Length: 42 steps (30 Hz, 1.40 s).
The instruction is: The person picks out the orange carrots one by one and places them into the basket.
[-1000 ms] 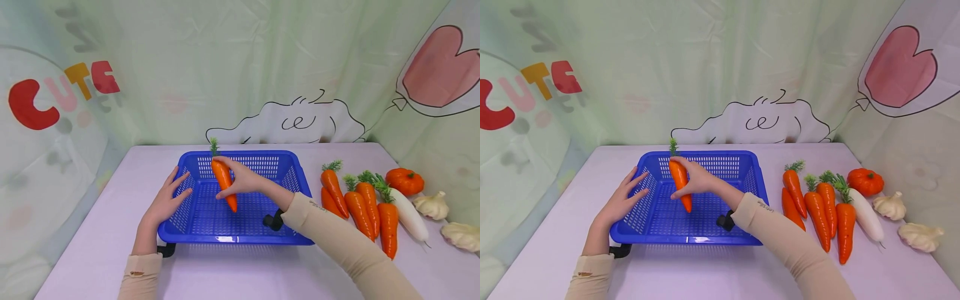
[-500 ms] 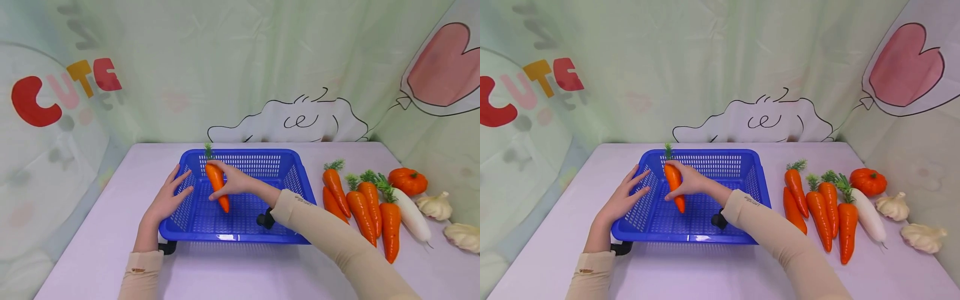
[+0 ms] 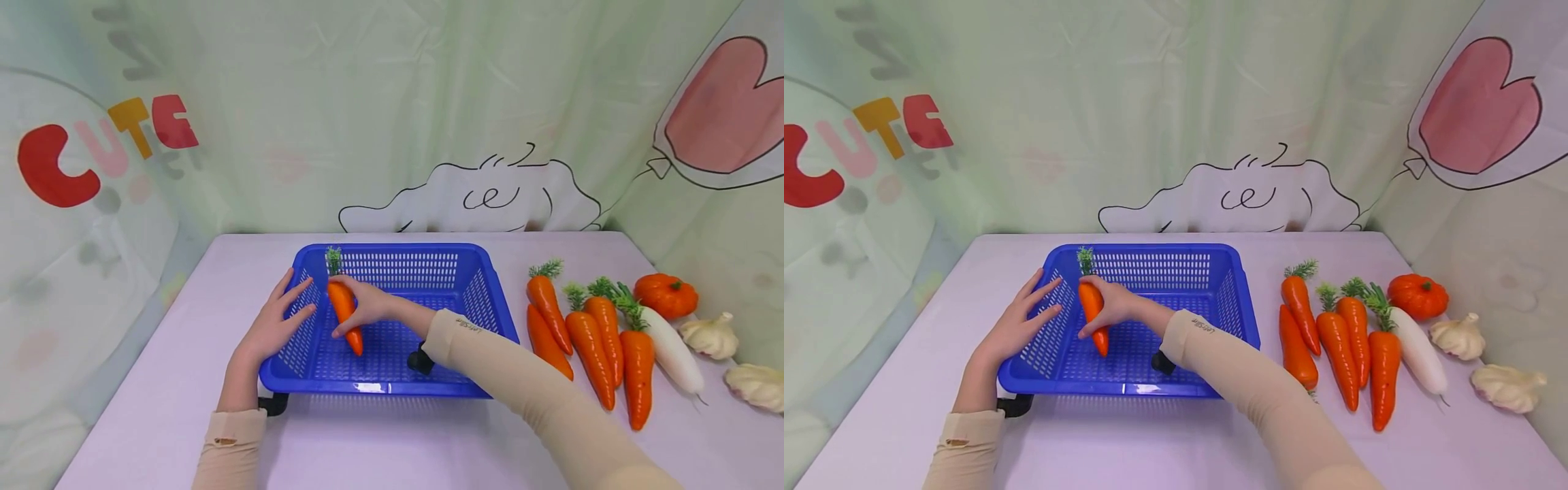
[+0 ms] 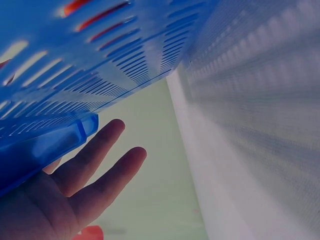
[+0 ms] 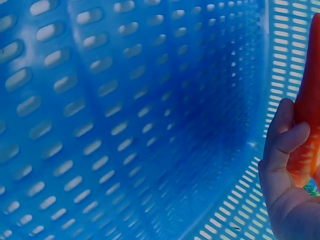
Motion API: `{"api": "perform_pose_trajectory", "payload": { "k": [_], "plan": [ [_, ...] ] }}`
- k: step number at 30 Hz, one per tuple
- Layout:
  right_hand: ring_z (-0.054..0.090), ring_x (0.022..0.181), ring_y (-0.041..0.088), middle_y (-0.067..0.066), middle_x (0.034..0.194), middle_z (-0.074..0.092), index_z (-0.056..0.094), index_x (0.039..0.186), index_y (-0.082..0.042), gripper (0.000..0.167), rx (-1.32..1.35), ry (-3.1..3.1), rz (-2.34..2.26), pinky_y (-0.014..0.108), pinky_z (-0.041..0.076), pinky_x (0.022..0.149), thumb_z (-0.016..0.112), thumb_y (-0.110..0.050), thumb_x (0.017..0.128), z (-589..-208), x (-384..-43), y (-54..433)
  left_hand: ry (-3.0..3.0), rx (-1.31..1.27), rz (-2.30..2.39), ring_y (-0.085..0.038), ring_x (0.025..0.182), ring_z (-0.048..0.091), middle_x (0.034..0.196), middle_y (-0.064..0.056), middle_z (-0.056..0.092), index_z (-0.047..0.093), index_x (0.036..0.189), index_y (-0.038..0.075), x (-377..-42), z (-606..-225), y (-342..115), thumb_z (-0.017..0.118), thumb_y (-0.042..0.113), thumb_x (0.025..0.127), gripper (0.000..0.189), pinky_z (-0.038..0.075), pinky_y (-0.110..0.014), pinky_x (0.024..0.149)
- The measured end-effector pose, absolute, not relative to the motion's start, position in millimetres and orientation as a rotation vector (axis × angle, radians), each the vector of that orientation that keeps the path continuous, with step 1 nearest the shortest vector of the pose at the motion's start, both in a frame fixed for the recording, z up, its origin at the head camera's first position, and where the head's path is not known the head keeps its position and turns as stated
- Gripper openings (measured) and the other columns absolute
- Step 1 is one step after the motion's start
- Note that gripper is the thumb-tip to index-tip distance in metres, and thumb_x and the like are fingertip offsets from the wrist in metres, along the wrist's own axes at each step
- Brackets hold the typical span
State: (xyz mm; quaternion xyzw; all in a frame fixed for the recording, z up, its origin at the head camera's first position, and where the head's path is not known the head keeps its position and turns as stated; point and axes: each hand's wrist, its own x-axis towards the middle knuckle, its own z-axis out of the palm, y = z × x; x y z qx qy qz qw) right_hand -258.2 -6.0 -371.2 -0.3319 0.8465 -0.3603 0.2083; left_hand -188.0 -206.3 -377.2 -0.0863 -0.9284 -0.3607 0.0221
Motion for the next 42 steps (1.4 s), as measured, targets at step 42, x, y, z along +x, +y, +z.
{"api": "perform_pose_trajectory", "payload": {
  "k": [42],
  "plan": [
    [0.057, 0.088, 0.021, 0.016, 0.137, 0.032, 0.015, 0.146, -0.021, 0.091, -0.692, 2.088, -1.042, 0.031, 0.053, 0.073, 0.074, -0.02, 0.077, -380, -246, -19, -2.856, -0.281, -1.144, -0.043, 0.134, 0.015, 0.153, -0.011, 0.006, 0.037, 0.141, 0.018, -187, -377, -206, 0.049, 0.037, 0.092, 0.054, 0.024, -0.067, 0.093]
  ]
}}
